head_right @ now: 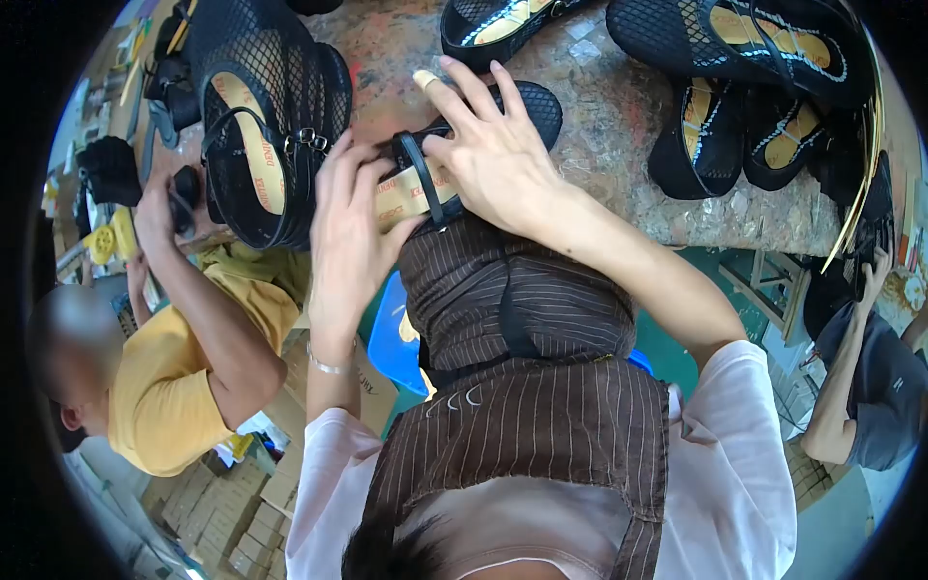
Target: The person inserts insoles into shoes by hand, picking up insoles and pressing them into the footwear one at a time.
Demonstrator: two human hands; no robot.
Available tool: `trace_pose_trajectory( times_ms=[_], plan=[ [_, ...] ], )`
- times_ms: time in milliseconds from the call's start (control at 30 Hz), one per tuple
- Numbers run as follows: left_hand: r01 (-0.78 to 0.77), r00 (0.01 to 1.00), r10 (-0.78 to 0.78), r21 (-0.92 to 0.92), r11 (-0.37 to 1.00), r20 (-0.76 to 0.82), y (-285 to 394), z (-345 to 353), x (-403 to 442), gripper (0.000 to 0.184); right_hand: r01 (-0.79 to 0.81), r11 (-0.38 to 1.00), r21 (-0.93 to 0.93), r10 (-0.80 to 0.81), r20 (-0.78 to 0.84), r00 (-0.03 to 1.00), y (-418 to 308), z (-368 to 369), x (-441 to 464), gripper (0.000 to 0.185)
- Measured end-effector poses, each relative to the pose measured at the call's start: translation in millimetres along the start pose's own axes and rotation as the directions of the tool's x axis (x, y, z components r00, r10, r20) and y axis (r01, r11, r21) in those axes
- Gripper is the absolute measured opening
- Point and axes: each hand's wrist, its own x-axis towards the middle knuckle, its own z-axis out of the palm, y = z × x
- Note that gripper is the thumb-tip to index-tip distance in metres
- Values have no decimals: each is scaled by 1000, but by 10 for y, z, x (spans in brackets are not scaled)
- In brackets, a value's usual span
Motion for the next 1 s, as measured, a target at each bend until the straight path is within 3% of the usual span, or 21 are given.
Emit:
trace_pose_trajectory(
  times_ms=[67, 167, 300, 367, 600, 833, 900, 1000],
  plan=[
    [220, 975, -220, 85, 972, -6, 99, -114, -164, 58, -6, 1000, -12, 6, 29, 1000, 22, 3, 7, 27],
    [248, 966, -257, 238, 939, 7, 157, -61, -176, 49, 7, 997, -72, -1, 83, 997, -4, 15, 36, 37],
    [216, 968, -242, 279, 936, 61, 144, -50, -18, 53, -17, 996, -87, 25, 90, 996, -5, 2, 56, 43],
    [110, 988, -132, 238, 965, 78, 76, 5, -2, 52, -19, 996, -85, 26, 77, 997, 0, 11, 34, 44],
    [0, 980, -60, 298, 955, 191, 28, -7, 111, 51, -110, 990, -91, 113, 24, 993, -174, -33, -133, 40],
    [-192, 978, 144, 386, 902, 150, 31, 41, 222, 51, -228, 971, -69, 227, -28, 974, -102, -155, -214, 51],
    [-325, 946, 313, 290, 900, 87, 94, 104, 347, 24, -262, 960, -103, 261, -21, 965, 30, -243, -288, 50],
    [-368, 929, 357, 289, 884, 92, 226, 118, 505, 20, -278, 950, -139, 273, -59, 960, 172, -317, -342, 49]
  ],
)
